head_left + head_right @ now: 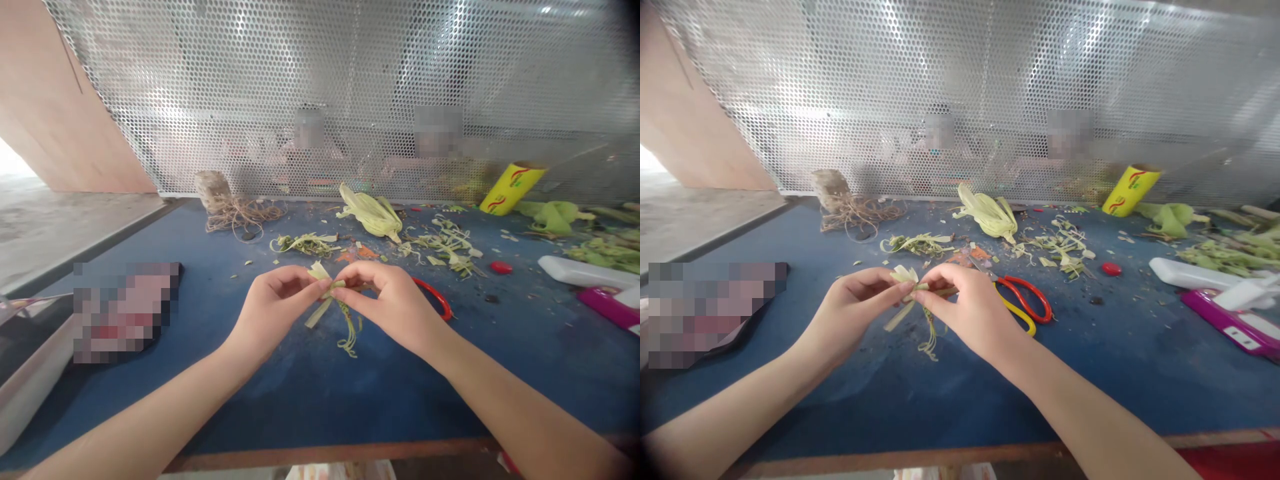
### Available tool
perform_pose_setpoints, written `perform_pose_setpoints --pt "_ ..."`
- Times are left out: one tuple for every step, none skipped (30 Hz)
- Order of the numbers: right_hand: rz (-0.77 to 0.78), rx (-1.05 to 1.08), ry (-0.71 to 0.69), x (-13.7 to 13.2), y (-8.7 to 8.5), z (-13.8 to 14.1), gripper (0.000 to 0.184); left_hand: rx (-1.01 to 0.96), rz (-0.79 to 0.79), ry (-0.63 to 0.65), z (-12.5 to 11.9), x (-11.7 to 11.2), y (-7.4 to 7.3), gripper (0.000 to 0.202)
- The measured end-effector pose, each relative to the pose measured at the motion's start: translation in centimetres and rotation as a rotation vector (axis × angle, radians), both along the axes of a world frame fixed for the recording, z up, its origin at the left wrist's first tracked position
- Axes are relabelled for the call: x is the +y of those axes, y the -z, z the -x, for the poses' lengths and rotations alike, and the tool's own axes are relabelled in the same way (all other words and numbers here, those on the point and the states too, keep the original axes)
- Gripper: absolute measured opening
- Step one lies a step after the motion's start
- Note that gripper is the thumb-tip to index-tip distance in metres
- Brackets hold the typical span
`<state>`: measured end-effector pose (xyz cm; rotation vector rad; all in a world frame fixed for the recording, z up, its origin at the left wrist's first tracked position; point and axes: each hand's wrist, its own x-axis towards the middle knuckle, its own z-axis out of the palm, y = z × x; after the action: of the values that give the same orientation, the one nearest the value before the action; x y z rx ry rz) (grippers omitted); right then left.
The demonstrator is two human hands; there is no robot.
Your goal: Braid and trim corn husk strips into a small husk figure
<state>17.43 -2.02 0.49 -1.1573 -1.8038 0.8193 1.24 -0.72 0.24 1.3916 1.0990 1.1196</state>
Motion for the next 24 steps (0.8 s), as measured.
perform_pose_setpoints --pt "-0.01 -0.004 0.011 -0.13 -0.08 0.05 0.006 -0.007 0.007 0.019 -0.03 0.04 0.04 0.018" --pt "-0.019 -0.007 0.02 -0.25 -0.15 0.11 0.006 -0.02 0.019 0.039 -0.06 0.09 0.09 0.019" --pt "-0.023 -0.01 0.026 -0.34 -0.21 0.16 0.005 -0.037 0.034 0.055 -0.08 0.13 0.14 0.02" --pt "-0.026 -0.012 0.028 -0.4 -0.24 0.2 0.005 -0.056 0.05 0.065 -0.1 0.18 0.19 0.021" --pt "-0.026 -0.013 0.028 -0.42 -0.26 0.23 0.005 -0.076 0.064 0.073 -0.12 0.22 0.22 0.021" --pt "-0.025 -0.015 0.029 -0.41 -0.27 0.24 0.004 -0.092 0.074 0.08 -0.13 0.26 0.23 0.021" --pt "-0.024 -0.019 0.029 -0.39 -0.28 0.23 0.003 -0.104 0.081 0.086 -0.13 0.29 0.23 0.019" --pt "-0.025 -0.024 0.03 -0.36 -0.27 0.21 0.003 -0.112 0.084 0.091 -0.13 0.31 0.23 0.018" --pt "-0.028 -0.03 0.03 -0.32 -0.26 0.18 0.004 -0.118 0.084 0.094 -0.13 0.34 0.22 0.017" --pt "-0.036 -0.036 0.03 -0.29 -0.24 0.14 0.004 -0.12 0.084 0.097 -0.12 0.36 0.22 0.015" --pt "-0.049 -0.042 0.035 -0.27 -0.19 0.11 0.004 -0.118 0.084 0.094 -0.11 0.39 0.23 0.013" --pt "-0.065 -0.049 0.041 -0.25 -0.14 0.07 0.004 -0.113 0.084 0.091 -0.09 0.41 0.26 0.011" --pt "-0.085 -0.059 0.05 -0.23 -0.06 0.05 0.004 -0.106 0.082 0.091 -0.07 0.42 0.3 0.01" --pt "-0.107 -0.072 0.06 -0.21 0.03 0.03 0.003 -0.097 0.08 0.094 -0.04 0.42 0.35 0.008" --pt "-0.131 -0.089 0.072 -0.19 0.13 0.02 0.003 -0.084 0.072 0.098 0.0 0.42 0.41 0.007" --pt "-0.152 -0.11 0.084 -0.16 0.22 0.02 0.004 -0.065 0.056 0.101 0.05 0.41 0.46 0.006" --pt "-0.169 -0.134 0.091 -0.12 0.31 0.01 0.005 -0.035 0.034 0.101 0.11 0.4 0.5 0.006" --pt "-0.18 -0.156 0.097 -0.08 0.39 -0.01 0.006 0.003 0.009 0.098 0.17 0.39 0.52 0.008" --pt "-0.187 -0.173 0.103 -0.03 0.44 -0.04 0.007 0.044 -0.013 0.092 0.24 0.38 0.52 0.01" --pt "-0.183 -0.185 0.103 0.03 0.47 -0.08 0.009 0.085 -0.03 0.084 0.3 0.36 0.5 0.013" --pt "-0.172 -0.187 0.099 0.08 0.47 -0.13 0.01 0.121 -0.043 0.075 0.35 0.33 0.47 0.016" --pt "-0.152 -0.182 0.088 0.14 0.45 -0.18 0.011 0.151 -0.055 0.066 0.38 0.3 0.43 0.017" --pt "-0.125 -0.17 0.078 0.19 0.4 -0.21 0.012 0.176 -0.069 0.055 0.41 0.26 0.38 0.018" --pt "-0.09 -0.156 0.069 0.24 0.34 -0.23 0.014 0.201 -0.086 0.043 0.42 0.21 0.32 0.018"
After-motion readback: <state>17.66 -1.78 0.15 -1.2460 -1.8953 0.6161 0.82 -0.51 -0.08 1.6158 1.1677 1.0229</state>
